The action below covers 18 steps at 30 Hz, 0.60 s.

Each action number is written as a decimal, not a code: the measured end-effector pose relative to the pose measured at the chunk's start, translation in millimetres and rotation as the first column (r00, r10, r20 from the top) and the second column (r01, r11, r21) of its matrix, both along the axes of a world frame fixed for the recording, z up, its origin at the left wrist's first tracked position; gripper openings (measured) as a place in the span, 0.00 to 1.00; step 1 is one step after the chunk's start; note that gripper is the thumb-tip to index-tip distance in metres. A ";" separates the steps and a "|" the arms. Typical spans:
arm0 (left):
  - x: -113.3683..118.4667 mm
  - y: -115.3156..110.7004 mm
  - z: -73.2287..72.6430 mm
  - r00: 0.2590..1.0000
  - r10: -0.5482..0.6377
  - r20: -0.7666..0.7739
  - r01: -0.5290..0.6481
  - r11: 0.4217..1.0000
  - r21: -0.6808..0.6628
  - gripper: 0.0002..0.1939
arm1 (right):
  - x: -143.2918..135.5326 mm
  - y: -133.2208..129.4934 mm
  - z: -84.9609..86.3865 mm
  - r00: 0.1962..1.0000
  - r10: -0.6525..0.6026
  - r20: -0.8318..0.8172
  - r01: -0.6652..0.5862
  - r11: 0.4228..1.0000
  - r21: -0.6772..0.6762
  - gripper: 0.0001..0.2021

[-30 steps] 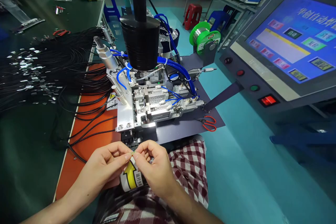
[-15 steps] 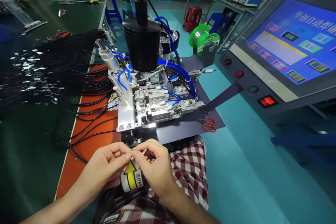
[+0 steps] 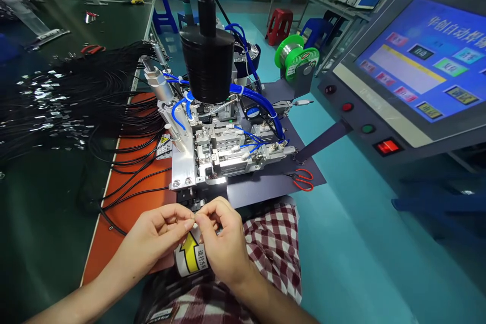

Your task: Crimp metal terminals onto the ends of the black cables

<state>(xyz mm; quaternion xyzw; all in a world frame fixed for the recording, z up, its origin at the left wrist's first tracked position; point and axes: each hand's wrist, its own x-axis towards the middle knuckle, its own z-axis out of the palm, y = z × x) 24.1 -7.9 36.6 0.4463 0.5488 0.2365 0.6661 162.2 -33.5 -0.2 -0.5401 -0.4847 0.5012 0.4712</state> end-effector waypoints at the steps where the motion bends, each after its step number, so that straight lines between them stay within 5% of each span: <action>1: -0.2 0.7 -0.1 1.000 -0.004 -0.009 0.005 1.000 0.028 0.10 | 0.4 -0.1 -0.2 1.000 -0.005 -0.001 0.005 1.000 -0.001 0.08; 6: -6.4 0.5 -4.3 0.973 -0.092 -0.211 0.148 0.952 0.267 0.07 | 5.2 3.2 -1.6 0.999 -0.026 -0.035 0.026 1.000 -0.002 0.08; 11: -15.2 -1.0 -14.2 0.878 -0.101 -0.468 0.385 0.731 0.564 0.10 | 9.0 13.8 -14.9 0.986 -0.006 -0.166 -0.018 0.989 -0.144 0.10; 18: -21.2 4.8 -27.6 0.768 -0.126 -0.628 0.586 0.535 0.609 0.14 | 8.9 24.1 -26.5 0.980 -0.007 -0.200 -0.040 0.972 -0.231 0.13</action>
